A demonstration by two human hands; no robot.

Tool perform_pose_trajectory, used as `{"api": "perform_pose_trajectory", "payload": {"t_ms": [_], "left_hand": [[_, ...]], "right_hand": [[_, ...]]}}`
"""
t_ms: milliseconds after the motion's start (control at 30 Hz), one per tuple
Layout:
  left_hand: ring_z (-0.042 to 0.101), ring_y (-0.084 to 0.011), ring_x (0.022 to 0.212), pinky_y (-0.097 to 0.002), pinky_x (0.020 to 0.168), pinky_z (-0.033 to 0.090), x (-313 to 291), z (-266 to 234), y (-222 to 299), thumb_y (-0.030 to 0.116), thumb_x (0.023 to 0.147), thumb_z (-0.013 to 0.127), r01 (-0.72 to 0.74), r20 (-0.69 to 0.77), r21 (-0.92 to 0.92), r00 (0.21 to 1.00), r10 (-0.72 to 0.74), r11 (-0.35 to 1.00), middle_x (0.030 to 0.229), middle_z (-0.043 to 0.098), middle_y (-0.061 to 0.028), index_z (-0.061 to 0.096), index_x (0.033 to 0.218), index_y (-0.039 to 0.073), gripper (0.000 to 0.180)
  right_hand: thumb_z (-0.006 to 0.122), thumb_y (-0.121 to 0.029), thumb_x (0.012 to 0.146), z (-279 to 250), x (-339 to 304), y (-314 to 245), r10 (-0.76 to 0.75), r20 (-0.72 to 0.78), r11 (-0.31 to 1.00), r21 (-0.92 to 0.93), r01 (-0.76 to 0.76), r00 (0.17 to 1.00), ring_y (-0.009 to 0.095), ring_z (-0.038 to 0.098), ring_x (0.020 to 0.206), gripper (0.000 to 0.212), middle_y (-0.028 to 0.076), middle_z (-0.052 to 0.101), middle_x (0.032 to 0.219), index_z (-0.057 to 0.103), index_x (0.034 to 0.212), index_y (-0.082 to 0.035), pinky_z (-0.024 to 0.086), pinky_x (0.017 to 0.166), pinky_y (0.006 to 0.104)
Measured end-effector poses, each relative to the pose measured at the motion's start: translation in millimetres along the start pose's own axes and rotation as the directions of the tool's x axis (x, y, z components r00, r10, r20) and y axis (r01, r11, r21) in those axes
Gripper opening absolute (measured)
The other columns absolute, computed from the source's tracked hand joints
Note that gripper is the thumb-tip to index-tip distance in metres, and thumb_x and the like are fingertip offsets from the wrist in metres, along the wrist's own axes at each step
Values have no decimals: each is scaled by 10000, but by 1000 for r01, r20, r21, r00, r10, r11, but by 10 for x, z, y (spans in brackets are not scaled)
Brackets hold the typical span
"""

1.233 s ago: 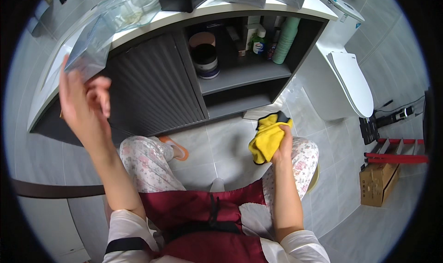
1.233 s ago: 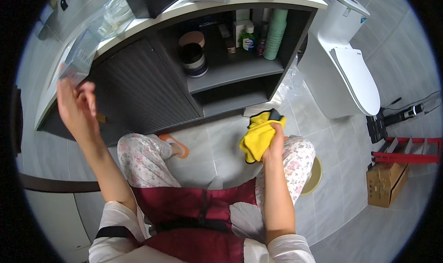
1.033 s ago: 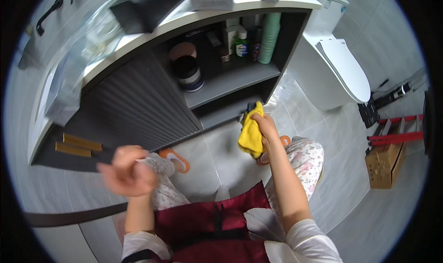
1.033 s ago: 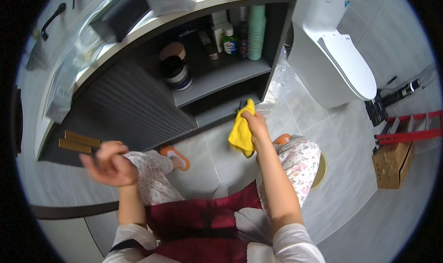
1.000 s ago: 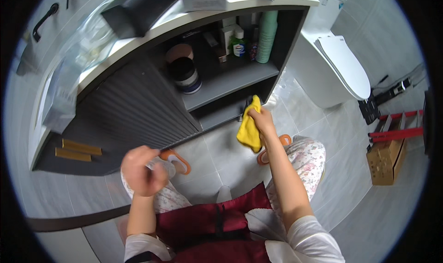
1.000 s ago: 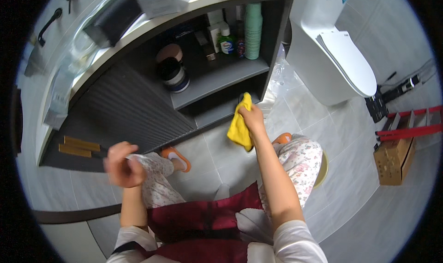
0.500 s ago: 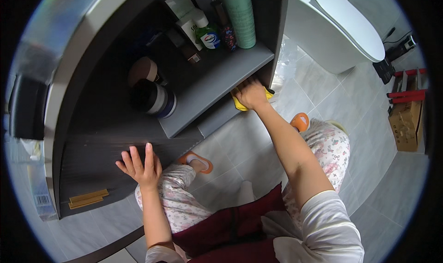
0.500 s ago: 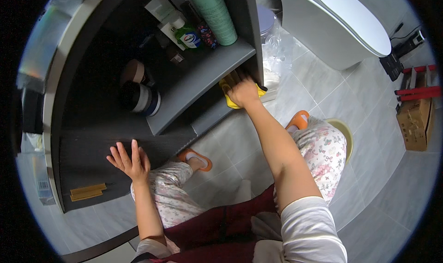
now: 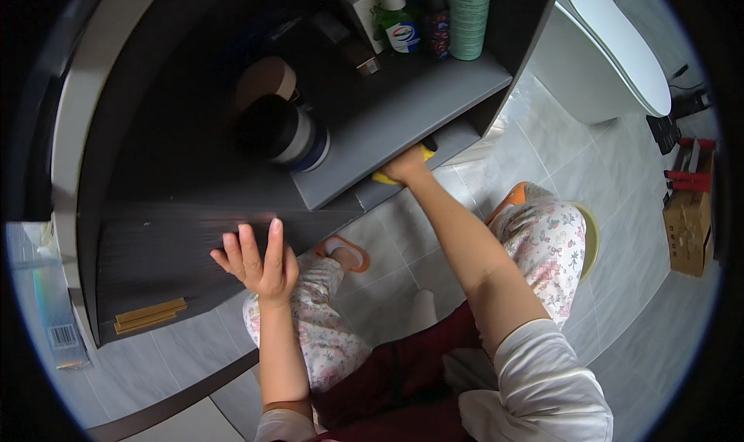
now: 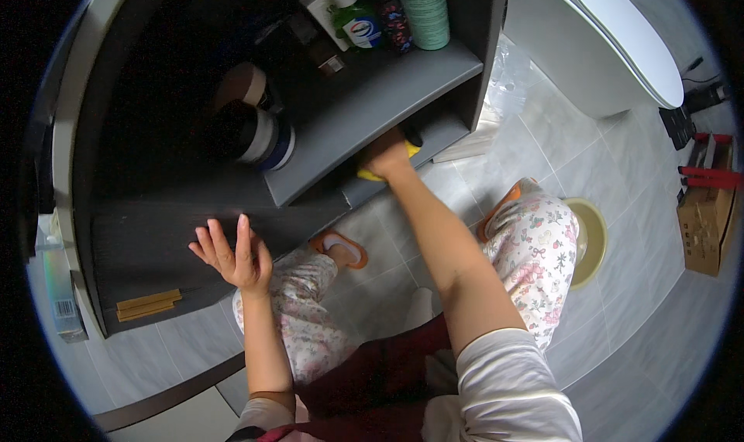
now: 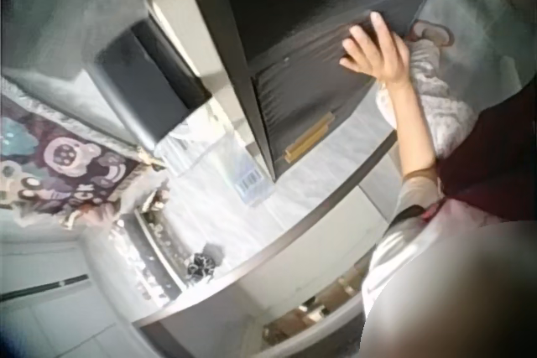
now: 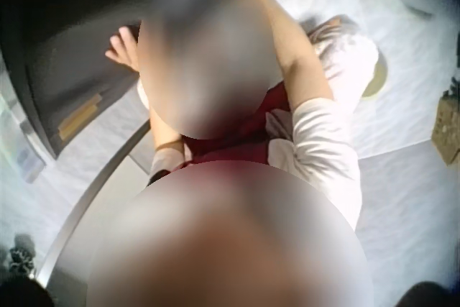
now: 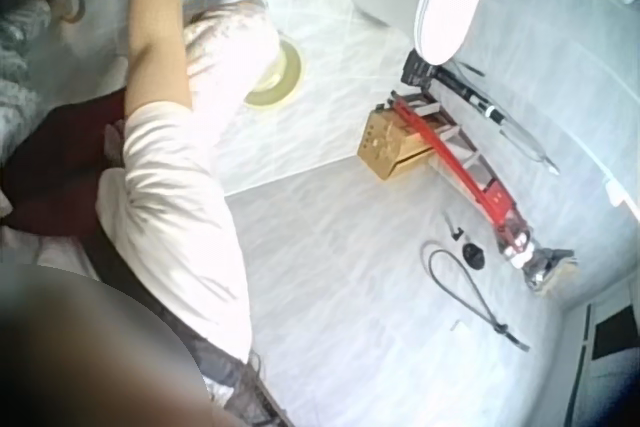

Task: The person sits on the bathroom floor and wipes various items inside a vanity cabinet using a yellow cloth. They clean a black rectangular object, a silver box, a clear plastic organizer, and the cabinet's interior shelves and door. The person handles items one by one, wiping them thoroughly before placing them back.

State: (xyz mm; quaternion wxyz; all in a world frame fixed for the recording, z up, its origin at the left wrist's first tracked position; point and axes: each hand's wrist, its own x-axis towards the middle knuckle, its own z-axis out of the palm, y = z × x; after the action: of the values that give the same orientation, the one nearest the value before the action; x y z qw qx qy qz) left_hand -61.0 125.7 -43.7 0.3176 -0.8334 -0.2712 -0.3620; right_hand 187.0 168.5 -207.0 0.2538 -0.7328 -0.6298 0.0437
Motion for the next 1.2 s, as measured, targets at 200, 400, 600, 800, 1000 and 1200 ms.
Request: {"api": "perform_pose_trajectory", "payload": {"t_ms": [200,400,600,800,1000,1200], "left_hand": [[383,-284,1257,-447,1100,137,75,-16,42,25,699,579,61,-20,-63,998,-63,996,1243,528,-125,688,1003,129,340],[435,-264,1210,-421,1095,161,81,-43,45,-1,696,555,125,-48,-133,990,-133,983,1192,569,-104,686,1009,119,360],[422,-268,1227,-412,1087,183,98,-19,55,-45,681,526,154,-81,-191,982,-171,970,1227,545,-112,679,1025,107,406],[428,-266,1221,-412,1081,203,25,51,28,-54,675,523,172,-88,-207,977,-193,963,1214,552,-109,680,1017,109,410],[452,-278,1186,-429,1074,210,10,84,23,-22,689,514,160,-105,-217,977,-186,963,1194,560,-124,687,992,100,370],[445,-278,1186,-441,1076,213,43,11,80,-9,734,525,152,-112,-152,979,-170,977,1194,552,-130,692,978,107,318]], "right_hand": [[506,-241,725,336,-235,-461,-161,9,986,35,161,987,279,470,1112,344,93,604,1087,655,991,-81,345,969,379],[581,-61,648,150,-784,-510,-218,-153,922,292,255,964,281,487,1009,362,67,594,1081,665,999,-94,368,929,383],[644,-118,623,-136,-1235,-444,-231,533,955,-34,293,814,296,542,971,323,99,639,1003,688,941,-88,433,871,367],[568,-228,715,-343,-1340,-176,71,777,963,109,-245,625,306,596,917,301,128,629,1024,672,958,-82,467,822,361],[537,-121,755,-413,-938,-618,-107,-173,892,419,172,979,362,469,1105,453,195,519,1192,511,1203,-61,379,961,401],[456,-220,806,341,-560,-427,-235,50,964,141,226,971,277,469,1134,341,125,590,1110,613,1066,-64,281,1039,409]]}}
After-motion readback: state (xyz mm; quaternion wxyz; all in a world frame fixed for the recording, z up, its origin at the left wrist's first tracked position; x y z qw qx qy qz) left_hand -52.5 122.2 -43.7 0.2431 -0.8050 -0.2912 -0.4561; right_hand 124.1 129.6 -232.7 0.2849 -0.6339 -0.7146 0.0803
